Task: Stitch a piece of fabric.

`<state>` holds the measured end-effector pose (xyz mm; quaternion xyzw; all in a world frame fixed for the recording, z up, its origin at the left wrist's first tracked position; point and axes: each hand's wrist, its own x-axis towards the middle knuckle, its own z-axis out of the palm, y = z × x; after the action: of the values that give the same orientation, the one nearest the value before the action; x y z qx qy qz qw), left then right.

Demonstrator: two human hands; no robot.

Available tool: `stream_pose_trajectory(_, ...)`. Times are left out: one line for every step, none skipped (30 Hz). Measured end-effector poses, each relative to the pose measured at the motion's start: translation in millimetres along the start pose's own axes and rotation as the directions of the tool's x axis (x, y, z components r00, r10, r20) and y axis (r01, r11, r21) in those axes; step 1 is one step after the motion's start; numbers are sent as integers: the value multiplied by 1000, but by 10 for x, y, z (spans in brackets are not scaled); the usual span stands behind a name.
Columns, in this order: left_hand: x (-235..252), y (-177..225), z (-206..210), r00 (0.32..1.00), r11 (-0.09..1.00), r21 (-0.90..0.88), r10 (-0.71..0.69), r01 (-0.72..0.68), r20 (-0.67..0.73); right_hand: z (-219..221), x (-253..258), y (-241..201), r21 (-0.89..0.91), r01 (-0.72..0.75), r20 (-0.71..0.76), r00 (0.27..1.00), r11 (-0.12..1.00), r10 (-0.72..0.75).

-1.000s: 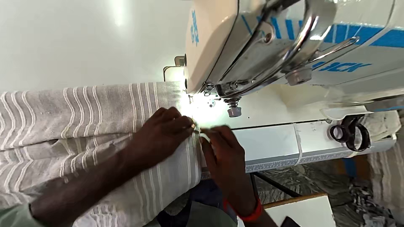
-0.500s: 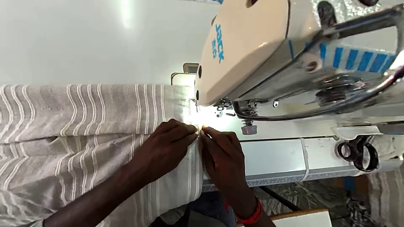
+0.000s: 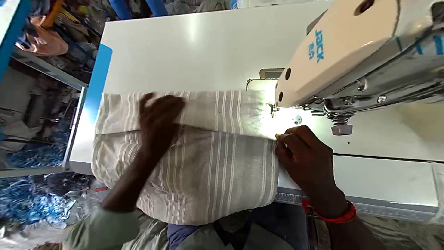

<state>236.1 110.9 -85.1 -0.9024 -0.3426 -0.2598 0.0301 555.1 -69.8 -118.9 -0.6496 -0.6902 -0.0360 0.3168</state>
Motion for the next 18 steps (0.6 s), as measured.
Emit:
stream_pose_trajectory(-174, -192, -240, 998, 997, 43, -60, 60, -10, 3, -1, 2, 6, 0, -6, 1000, 1000, 0)
stream_pose_trajectory(-383, -348, -437, 991, 987, 89, -133, 135, -28, 2, -3, 4, 13, 0, -7, 1000, 1000, 0)
stream_pose_trajectory(-600, -453, -578, 972, 964, 130, -232, 233, -20, -3, -10, 3, 21, -1, -4, 1000, 1000, 1)
stream_pose_trajectory(-806, -539, -644, 942, 931, 159, -335, 328, 20, -13, -19, -5, 29, -9, 7, 1000, 1000, 9)
stream_pose_trajectory(-992, -627, -641, 905, 901, 164, -418, 402, 78, -33, -27, -33, 31, -24, 25, 999, 999, 23)
stream_pose_trajectory(-1137, -710, -604, 876, 884, 150, -463, 444, 135, -49, -39, -81, 19, -50, 44, 998, 999, 49)
stream_pose_trajectory(-1232, -791, -570, 856, 875, 127, -484, 468, 181, -59, -62, -150, -12, -83, 68, 994, 997, 83)
stream_pose_trajectory(-1268, -878, -550, 845, 872, 114, -489, 476, 215, -62, -89, -226, -63, -110, 87, 990, 992, 115)
stream_pose_trajectory(-1265, -965, -530, 844, 875, 93, -483, 475, 234, -55, -123, -288, -119, -124, 92, 986, 985, 135)
stream_pose_trajectory(-1245, -1048, -512, 845, 878, 72, -476, 473, 244, -42, -158, -328, -169, -128, 90, 985, 977, 144)
stream_pose_trajectory(-1211, -1136, -491, 848, 881, 58, -468, 469, 248, -28, -195, -353, -208, -129, 81, 986, 970, 148)
stream_pose_trajectory(-1157, -1208, -475, 848, 883, 57, -464, 466, 256, -19, -225, -363, -232, -131, 74, 986, 964, 151)
stream_pose_trajectory(-1088, -1234, -471, 839, 879, 77, -472, 470, 269, -10, -249, -360, -234, -134, 66, 986, 963, 153)
stream_pose_trajectory(-982, -1169, -477, 824, 869, 120, -493, 480, 278, -7, -267, -354, -220, -138, 65, 986, 966, 156)
stream_pose_trajectory(-810, -956, -488, 812, 859, 169, -511, 483, 282, -5, -279, -347, -201, -145, 64, 985, 969, 161)
stream_pose_trajectory(-596, -587, -482, 823, 869, 154, -495, 471, 279, -7, -288, -338, -176, -150, 67, 984, 973, 164)
stream_pose_trajectory(-392, -148, -429, 866, 906, 90, -422, 413, 270, -6, -288, -324, -148, -154, 65, 984, 977, 165)
stream_pose_trajectory(-204, 305, -318, 926, 950, -31, -294, 309, 238, -10, -284, -307, -118, -162, 68, 983, 980, 171)
